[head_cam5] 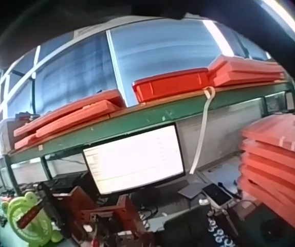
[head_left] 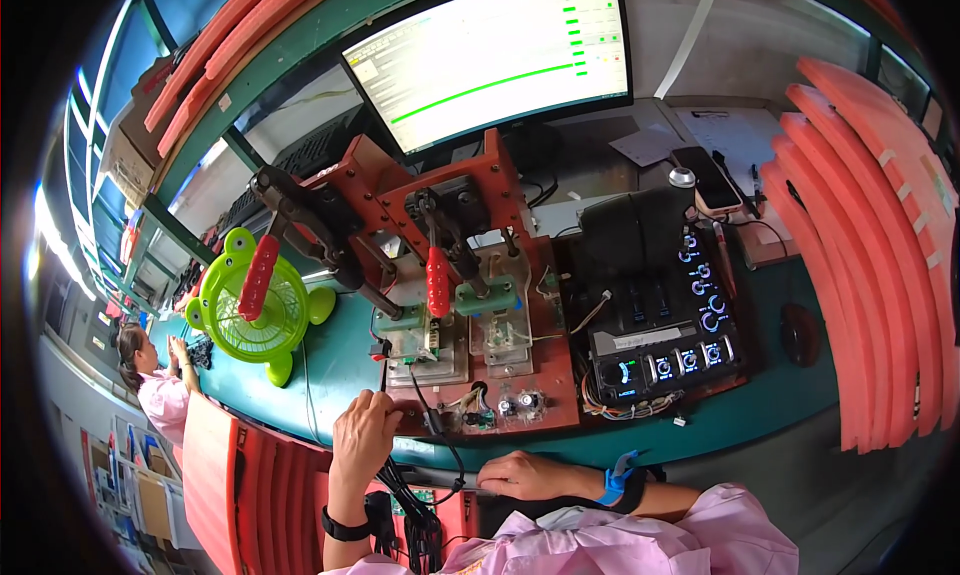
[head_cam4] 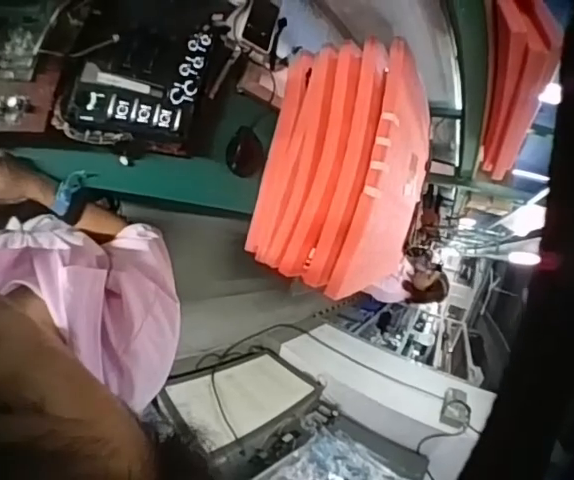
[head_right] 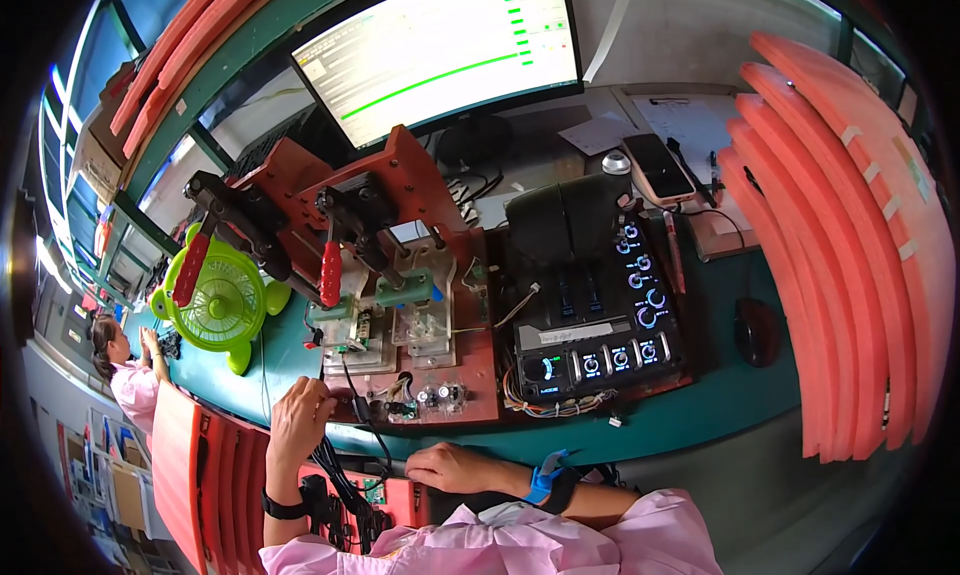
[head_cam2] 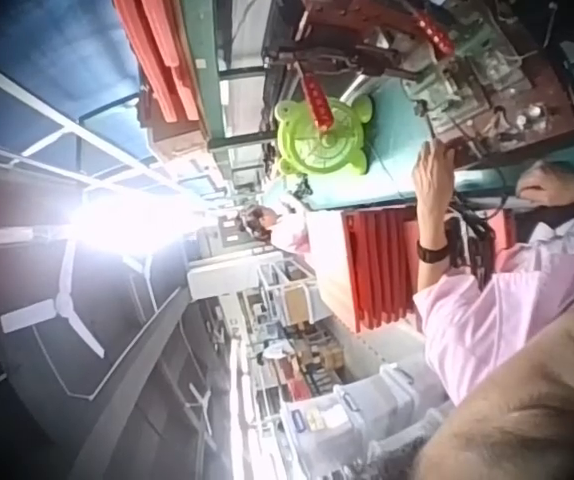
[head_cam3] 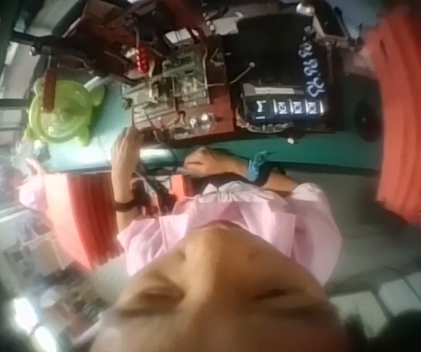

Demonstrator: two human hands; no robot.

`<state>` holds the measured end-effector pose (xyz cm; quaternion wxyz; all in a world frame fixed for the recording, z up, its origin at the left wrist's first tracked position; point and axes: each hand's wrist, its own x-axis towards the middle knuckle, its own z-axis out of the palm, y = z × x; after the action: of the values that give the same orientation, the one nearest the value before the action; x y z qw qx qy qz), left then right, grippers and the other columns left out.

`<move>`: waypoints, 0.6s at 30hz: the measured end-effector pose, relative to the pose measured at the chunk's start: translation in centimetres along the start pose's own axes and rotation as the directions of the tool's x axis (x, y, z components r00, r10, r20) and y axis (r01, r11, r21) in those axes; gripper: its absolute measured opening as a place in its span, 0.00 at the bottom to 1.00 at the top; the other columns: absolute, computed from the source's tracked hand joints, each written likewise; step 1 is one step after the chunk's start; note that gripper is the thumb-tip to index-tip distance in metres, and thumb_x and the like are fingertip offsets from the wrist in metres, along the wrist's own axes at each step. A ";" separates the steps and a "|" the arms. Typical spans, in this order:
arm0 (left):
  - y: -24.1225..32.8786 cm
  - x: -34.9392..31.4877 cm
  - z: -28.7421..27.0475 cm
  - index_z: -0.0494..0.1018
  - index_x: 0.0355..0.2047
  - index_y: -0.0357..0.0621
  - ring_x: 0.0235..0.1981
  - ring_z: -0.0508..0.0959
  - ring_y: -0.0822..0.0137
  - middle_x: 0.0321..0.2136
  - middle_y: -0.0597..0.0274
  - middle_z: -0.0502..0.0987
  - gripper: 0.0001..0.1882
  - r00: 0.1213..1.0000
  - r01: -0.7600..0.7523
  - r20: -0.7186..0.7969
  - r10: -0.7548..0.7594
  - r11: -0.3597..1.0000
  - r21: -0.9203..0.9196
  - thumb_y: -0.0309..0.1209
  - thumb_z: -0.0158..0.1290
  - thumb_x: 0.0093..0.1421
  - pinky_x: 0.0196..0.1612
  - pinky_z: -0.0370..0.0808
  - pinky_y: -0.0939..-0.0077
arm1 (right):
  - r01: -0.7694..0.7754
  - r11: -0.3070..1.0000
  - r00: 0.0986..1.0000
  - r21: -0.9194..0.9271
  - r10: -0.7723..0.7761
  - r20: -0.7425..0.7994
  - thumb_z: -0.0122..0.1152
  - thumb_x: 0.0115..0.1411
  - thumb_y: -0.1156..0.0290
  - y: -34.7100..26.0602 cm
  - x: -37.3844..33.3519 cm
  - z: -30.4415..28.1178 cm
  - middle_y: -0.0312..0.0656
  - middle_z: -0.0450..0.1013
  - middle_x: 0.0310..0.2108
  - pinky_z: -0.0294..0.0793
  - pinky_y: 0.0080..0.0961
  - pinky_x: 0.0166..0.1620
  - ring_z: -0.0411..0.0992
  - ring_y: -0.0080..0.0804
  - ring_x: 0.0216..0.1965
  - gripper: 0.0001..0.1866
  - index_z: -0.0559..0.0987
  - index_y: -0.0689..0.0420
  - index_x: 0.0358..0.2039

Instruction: The person picks up a circuit board, connects a cable to it, and places it into a testing fixture. They press a lever, operate buttons and a joystick on a control panel, then disconnect the cable and place the board onto a foam pad.

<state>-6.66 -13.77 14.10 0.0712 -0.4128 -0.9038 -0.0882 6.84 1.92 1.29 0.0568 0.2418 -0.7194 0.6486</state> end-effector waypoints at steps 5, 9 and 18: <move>0.5 0.1 -0.1 0.64 0.22 0.40 0.24 0.69 0.52 0.20 0.55 0.66 0.06 0.999 -0.029 0.025 0.028 0.997 0.066 0.27 0.50 0.49 0.26 0.66 0.63 | 0.001 1.000 1.000 -0.009 -0.001 0.001 0.47 0.55 0.71 0.0 -0.1 0.1 0.49 0.70 0.25 0.67 0.30 0.32 0.69 0.44 0.28 0.09 0.72 0.65 0.27; 0.7 -0.3 0.1 0.64 0.22 0.39 0.26 0.69 0.51 0.20 0.54 0.65 0.05 0.999 0.041 0.028 -0.045 0.993 0.111 0.25 0.49 0.49 0.27 0.65 0.63 | 0.006 1.000 1.000 0.000 -0.006 0.002 0.47 0.54 0.72 0.0 -0.2 0.4 0.49 0.70 0.24 0.67 0.30 0.32 0.69 0.44 0.28 0.09 0.71 0.65 0.27; 0.0 0.8 -1.1 0.65 0.22 0.40 0.30 0.68 0.56 0.23 0.58 0.66 0.04 0.968 -0.230 0.111 0.225 0.973 0.029 0.20 0.46 0.43 0.31 0.66 0.66 | 0.023 1.000 1.000 -0.014 -0.023 -0.001 0.47 0.54 0.72 -0.4 -0.2 0.0 0.49 0.70 0.24 0.67 0.31 0.32 0.69 0.44 0.28 0.09 0.71 0.65 0.26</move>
<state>-7.13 -13.40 15.35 0.0410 -0.5163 -0.8546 -0.0386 7.20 1.94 1.52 0.0665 0.2493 -0.7212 0.6429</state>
